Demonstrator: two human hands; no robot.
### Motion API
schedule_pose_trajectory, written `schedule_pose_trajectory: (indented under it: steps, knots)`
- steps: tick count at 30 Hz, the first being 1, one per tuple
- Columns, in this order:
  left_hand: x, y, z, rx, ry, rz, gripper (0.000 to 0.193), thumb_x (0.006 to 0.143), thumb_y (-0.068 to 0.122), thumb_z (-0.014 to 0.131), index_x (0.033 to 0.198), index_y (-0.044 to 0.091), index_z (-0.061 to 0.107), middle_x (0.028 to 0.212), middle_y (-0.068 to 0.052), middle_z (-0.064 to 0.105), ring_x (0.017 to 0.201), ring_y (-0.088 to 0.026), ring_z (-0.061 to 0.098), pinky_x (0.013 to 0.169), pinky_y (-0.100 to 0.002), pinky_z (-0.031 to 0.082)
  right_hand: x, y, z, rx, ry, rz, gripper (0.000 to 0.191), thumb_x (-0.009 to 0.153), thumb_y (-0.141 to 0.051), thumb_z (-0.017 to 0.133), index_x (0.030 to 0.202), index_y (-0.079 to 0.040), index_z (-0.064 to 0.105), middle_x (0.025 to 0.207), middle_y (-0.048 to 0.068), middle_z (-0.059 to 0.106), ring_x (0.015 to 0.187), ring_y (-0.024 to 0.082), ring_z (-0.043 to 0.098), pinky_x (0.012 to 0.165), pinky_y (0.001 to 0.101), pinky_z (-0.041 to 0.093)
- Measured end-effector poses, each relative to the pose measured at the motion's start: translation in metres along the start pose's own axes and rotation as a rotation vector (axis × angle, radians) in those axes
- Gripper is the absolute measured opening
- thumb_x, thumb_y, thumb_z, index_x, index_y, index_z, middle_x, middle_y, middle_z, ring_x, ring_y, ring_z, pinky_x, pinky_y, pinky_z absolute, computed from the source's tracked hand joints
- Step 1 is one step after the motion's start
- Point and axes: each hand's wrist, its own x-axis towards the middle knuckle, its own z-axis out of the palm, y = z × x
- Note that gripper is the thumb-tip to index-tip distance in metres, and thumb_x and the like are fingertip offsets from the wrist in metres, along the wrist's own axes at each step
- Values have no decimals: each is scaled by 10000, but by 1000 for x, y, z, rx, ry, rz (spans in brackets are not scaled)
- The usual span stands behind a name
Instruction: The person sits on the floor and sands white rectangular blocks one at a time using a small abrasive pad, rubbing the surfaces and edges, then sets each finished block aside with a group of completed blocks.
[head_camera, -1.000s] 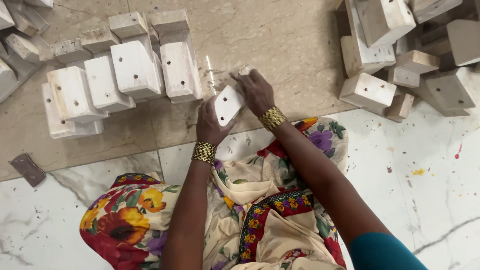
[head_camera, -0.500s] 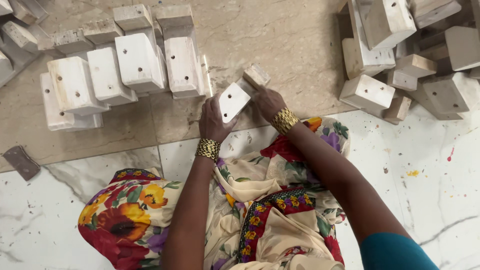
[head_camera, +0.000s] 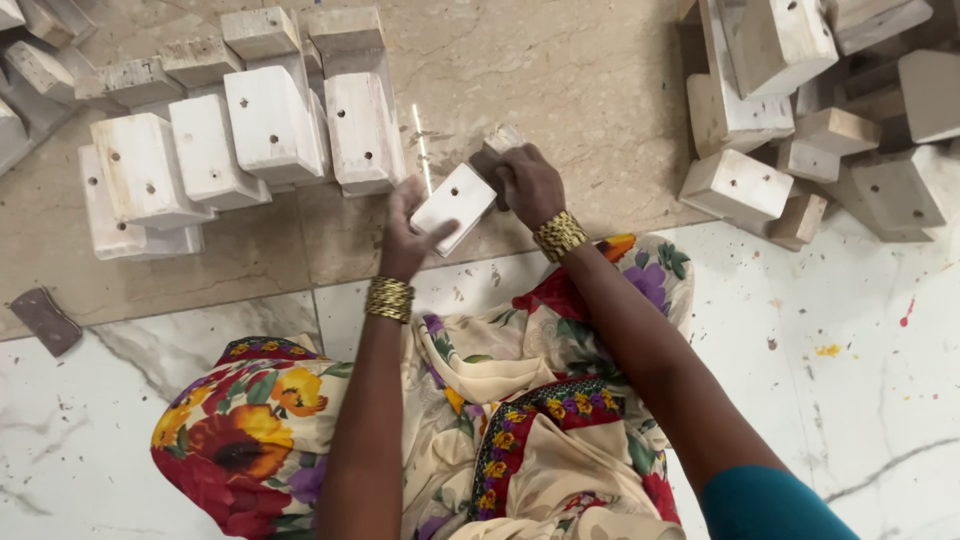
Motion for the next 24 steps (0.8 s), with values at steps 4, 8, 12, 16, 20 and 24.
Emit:
schedule_pose_trajectory:
  steps: [4, 8, 12, 16, 20, 24]
  knots:
    - [3, -24, -8, 43, 142, -479, 840, 826, 482, 897, 1385, -44, 557, 1330, -246, 646, 1161, -255, 661, 988, -365, 574, -15, 6, -5, 348, -81, 468, 203, 1010, -218, 646, 1129, -57, 613, 1013, 102, 739, 890, 212, 751, 742, 362, 609]
    - [-11, -19, 15, 164, 42, -258, 813, 725, 446, 941, 1248, -35, 546, 1176, -194, 673, 1025, -253, 676, 897, -366, 579, -26, -15, 2, 1076, -60, 903, 314, 1005, -292, 557, 1229, -96, 458, 1104, 107, 639, 937, 216, 706, 698, 398, 669]
    - [-30, 5, 34, -28, -30, -153, 921, 631, 454, 957, 1205, 19, 382, 1131, -127, 572, 1034, -247, 652, 881, -369, 586, -44, -24, 22, 1173, 134, 907, 340, 1028, -338, 509, 1237, -83, 426, 1112, 123, 651, 932, 222, 712, 727, 373, 663]
    - [-45, 36, 53, 294, 14, -64, 895, 608, 406, 1003, 1235, 99, 444, 1236, -163, 516, 1183, -329, 545, 977, -474, 500, -61, -8, 42, 1142, 212, 826, 323, 1074, -343, 514, 1229, -67, 452, 1056, 120, 643, 901, 178, 671, 759, 332, 606]
    - [-58, 63, 70, 611, 44, -31, 803, 576, 307, 993, 1207, 187, 512, 1346, -168, 464, 1267, -383, 466, 1001, -557, 387, -63, 11, 45, 835, 266, 810, 250, 1050, -282, 544, 1118, -42, 566, 970, 99, 670, 856, 178, 642, 746, 345, 555]
    - [-55, 72, 52, 946, 186, 294, 866, 542, 160, 937, 1297, 226, 519, 1443, -159, 436, 1321, -372, 447, 1043, -590, 318, -54, 21, 27, 617, 329, 653, 226, 1034, -253, 588, 1027, -29, 617, 932, 64, 694, 842, 157, 647, 727, 329, 549]
